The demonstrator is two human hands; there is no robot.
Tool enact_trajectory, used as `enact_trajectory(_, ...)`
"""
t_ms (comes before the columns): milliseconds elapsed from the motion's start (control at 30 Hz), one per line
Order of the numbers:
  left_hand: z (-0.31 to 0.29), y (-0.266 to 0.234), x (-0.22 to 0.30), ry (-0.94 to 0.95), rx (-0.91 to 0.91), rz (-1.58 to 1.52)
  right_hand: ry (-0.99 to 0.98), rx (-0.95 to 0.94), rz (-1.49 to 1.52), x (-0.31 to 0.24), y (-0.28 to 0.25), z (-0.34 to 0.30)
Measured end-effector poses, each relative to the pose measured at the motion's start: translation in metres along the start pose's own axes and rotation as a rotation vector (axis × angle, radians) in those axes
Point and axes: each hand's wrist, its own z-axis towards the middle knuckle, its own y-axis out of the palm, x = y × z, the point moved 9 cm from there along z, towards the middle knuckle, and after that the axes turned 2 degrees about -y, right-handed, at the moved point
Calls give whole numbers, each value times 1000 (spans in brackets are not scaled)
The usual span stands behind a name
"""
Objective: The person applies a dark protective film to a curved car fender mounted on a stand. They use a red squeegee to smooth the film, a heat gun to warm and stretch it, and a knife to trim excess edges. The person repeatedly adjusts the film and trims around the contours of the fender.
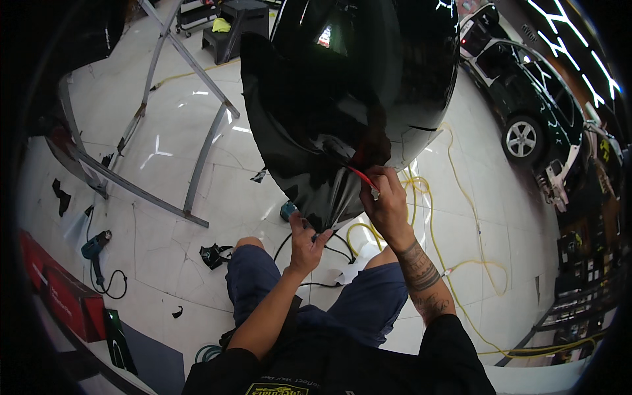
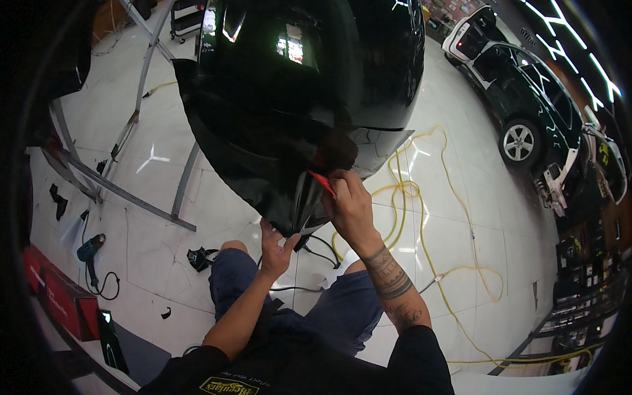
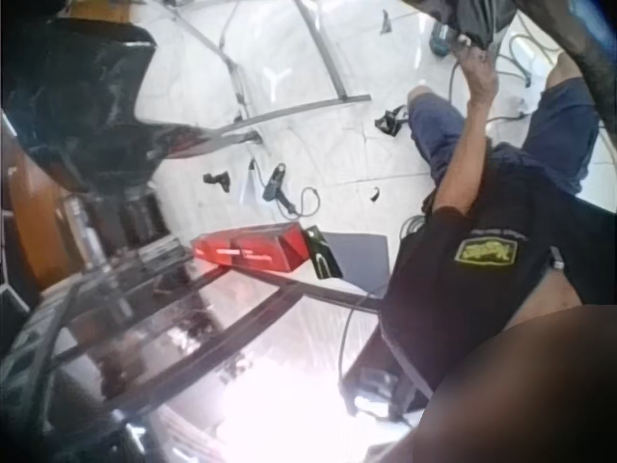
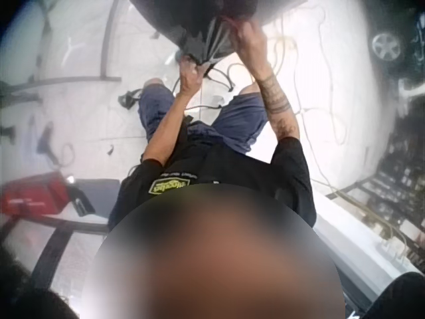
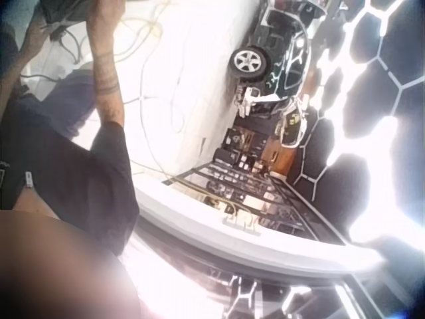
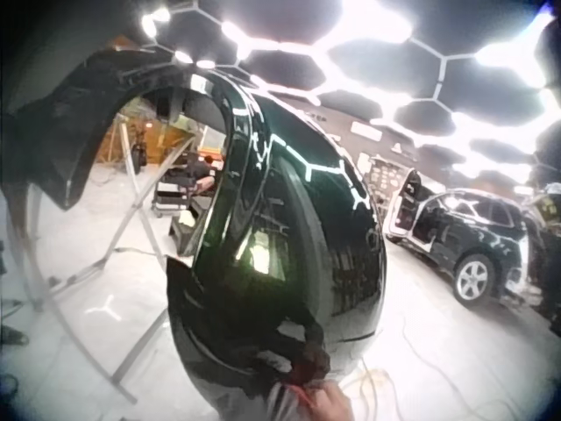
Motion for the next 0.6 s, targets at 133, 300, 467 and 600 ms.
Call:
enact_trajectory(133,25,2,-22,-67,55,-214,-9,-22,67,6,-8,2)
enact_trajectory(300,35,4,-48,-51,-47,-198,-19,-122,118,2,-28,14)
enact_trajectory(467,31,11,-41,-129,-140,-279,-133,-158,-38,-19,-41,31)
enact_trajectory(600,29,7,-28,-92,-51,-390,-151,-186,-110,-14,-30,24)
